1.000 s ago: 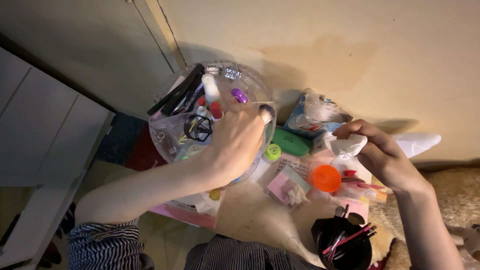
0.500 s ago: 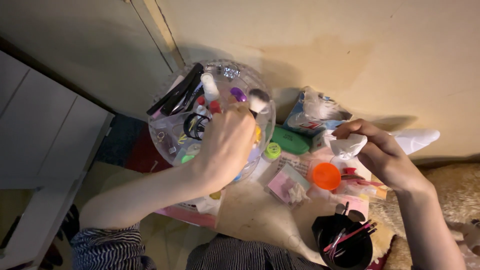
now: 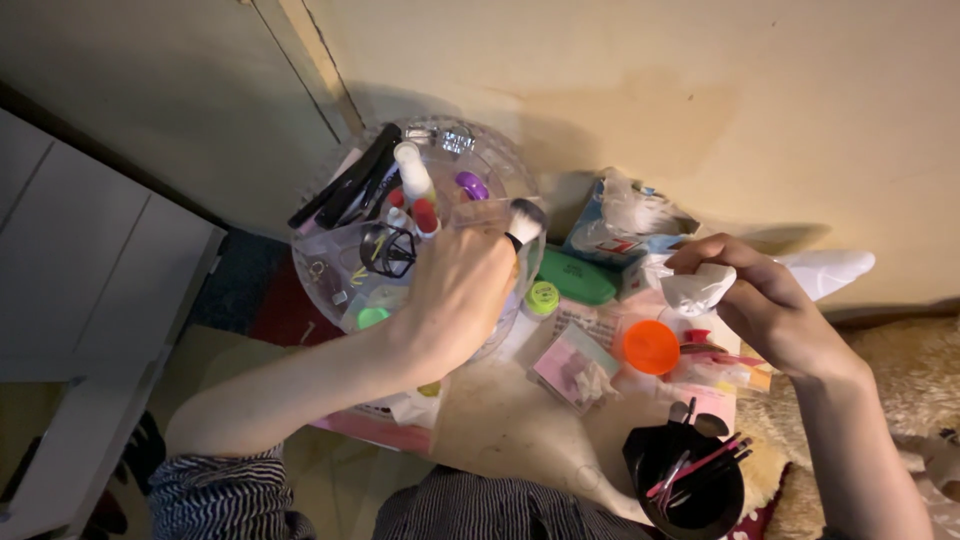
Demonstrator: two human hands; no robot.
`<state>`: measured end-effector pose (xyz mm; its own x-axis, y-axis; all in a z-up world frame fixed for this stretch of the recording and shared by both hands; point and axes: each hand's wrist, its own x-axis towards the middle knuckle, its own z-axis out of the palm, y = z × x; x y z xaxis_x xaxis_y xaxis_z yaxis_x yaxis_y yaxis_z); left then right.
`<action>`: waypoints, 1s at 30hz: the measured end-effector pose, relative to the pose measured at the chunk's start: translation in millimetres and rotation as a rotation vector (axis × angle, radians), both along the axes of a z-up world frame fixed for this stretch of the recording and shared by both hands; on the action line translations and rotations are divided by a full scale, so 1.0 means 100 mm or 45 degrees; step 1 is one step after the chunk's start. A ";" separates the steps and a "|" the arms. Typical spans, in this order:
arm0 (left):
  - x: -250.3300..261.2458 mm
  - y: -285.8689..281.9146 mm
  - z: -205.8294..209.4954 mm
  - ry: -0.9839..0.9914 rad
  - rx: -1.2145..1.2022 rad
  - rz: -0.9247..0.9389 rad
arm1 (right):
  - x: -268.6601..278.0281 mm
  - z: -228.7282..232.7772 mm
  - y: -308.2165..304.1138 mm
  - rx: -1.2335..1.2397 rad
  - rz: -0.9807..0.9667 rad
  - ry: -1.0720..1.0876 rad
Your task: Cleaning a makeup brush and organizing a rotating makeup holder.
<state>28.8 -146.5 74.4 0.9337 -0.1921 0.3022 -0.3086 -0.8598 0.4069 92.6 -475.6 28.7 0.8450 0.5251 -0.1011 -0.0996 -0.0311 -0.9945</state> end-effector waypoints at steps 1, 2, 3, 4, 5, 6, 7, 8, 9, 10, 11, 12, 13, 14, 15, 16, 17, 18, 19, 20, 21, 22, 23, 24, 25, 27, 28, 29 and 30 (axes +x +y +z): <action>0.00 0.00 -0.01 -0.001 0.000 -0.004 | -0.01 0.01 -0.01 0.000 -0.004 -0.001; -0.01 0.00 -0.02 0.010 0.004 0.000 | -0.03 0.02 -0.03 -0.022 -0.034 0.038; -0.01 0.00 -0.03 0.017 0.009 0.005 | -0.04 0.03 -0.04 -0.042 -0.065 0.074; -0.02 -0.01 -0.02 0.014 0.010 0.002 | -0.04 0.06 -0.04 -0.042 -0.068 0.071; -0.03 -0.01 -0.01 0.043 0.032 0.013 | -0.05 0.08 -0.05 -0.064 -0.079 0.068; -0.03 -0.01 0.00 0.072 0.054 0.025 | -0.06 0.10 -0.05 -0.087 -0.090 0.065; -0.04 -0.02 0.00 0.071 0.054 0.023 | -0.06 0.08 -0.07 -0.087 -0.092 0.065; -0.04 -0.02 -0.01 0.053 0.038 0.033 | -0.06 0.06 -0.09 -0.075 -0.079 0.054; -0.04 -0.03 -0.01 0.037 0.022 0.045 | -0.06 0.04 -0.11 -0.065 -0.064 0.046; -0.04 -0.03 -0.05 0.040 0.022 0.044 | -0.07 0.03 -0.10 -0.065 -0.064 0.049; -0.03 -0.02 -0.08 -0.016 0.027 0.051 | -0.08 0.01 -0.10 -0.081 -0.091 0.065; -0.03 -0.01 -0.11 -0.073 0.032 0.058 | -0.09 0.00 -0.10 -0.097 -0.117 0.082; -0.05 -0.01 -0.10 -0.075 0.031 0.056 | -0.09 0.04 -0.05 -0.097 -0.120 0.080; -0.06 0.00 -0.08 -0.090 0.046 0.066 | -0.09 0.08 0.01 -0.124 -0.064 -0.081; -0.08 0.02 -0.07 -0.106 0.062 0.078 | -0.08 0.12 0.07 -0.150 -0.005 -0.243; -0.13 0.04 -0.01 -0.108 0.063 0.077 | -0.04 0.11 0.11 -0.149 -0.006 -0.244; -0.19 0.06 0.05 -0.112 -0.010 0.108 | -0.01 0.09 0.15 -0.108 -0.076 -0.225; -0.24 0.08 0.10 -0.116 -0.082 0.139 | 0.02 0.07 0.19 -0.067 -0.146 -0.206; -0.29 0.11 0.14 -0.116 -0.082 0.138 | 0.12 0.03 0.24 -0.066 -0.148 -0.206; -0.33 0.13 0.18 -0.173 -0.246 0.158 | 0.22 -0.02 0.28 -0.051 -0.204 -0.287; -0.38 0.16 0.22 -0.225 -0.411 0.179 | 0.31 -0.08 0.33 -0.036 -0.258 -0.364; -0.43 0.20 0.20 -0.222 -0.410 0.180 | 0.37 -0.04 0.43 -0.036 -0.258 -0.360; -0.47 0.24 0.19 -0.250 -0.584 0.134 | 0.44 0.01 0.54 -0.105 -0.304 -0.369; -0.52 0.28 0.18 -0.277 -0.757 0.087 | 0.50 0.07 0.65 -0.173 -0.350 -0.376; -0.60 0.32 0.09 -0.278 -0.756 0.087 | 0.51 0.16 0.76 -0.173 -0.350 -0.377; -0.77 0.42 -0.10 -0.346 -1.102 -0.027 | 0.52 0.34 1.00 0.046 -0.011 -0.718; -0.83 0.45 -0.21 -0.345 -1.102 -0.025 | 0.51 0.36 1.06 0.045 -0.010 -0.716; -0.89 0.48 -0.33 -0.350 -1.122 -0.019 | 0.49 0.38 1.12 -0.134 0.084 -1.009; -0.95 0.52 -0.44 -0.355 -1.143 -0.013 | 0.48 0.41 1.18 -0.316 0.179 -1.300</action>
<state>-65.7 -94.4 30.4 0.8047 0.2136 0.5539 -0.5006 -0.2572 0.8266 140.6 -357.2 69.4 0.5228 0.6870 0.5047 0.7999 -0.1908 -0.5690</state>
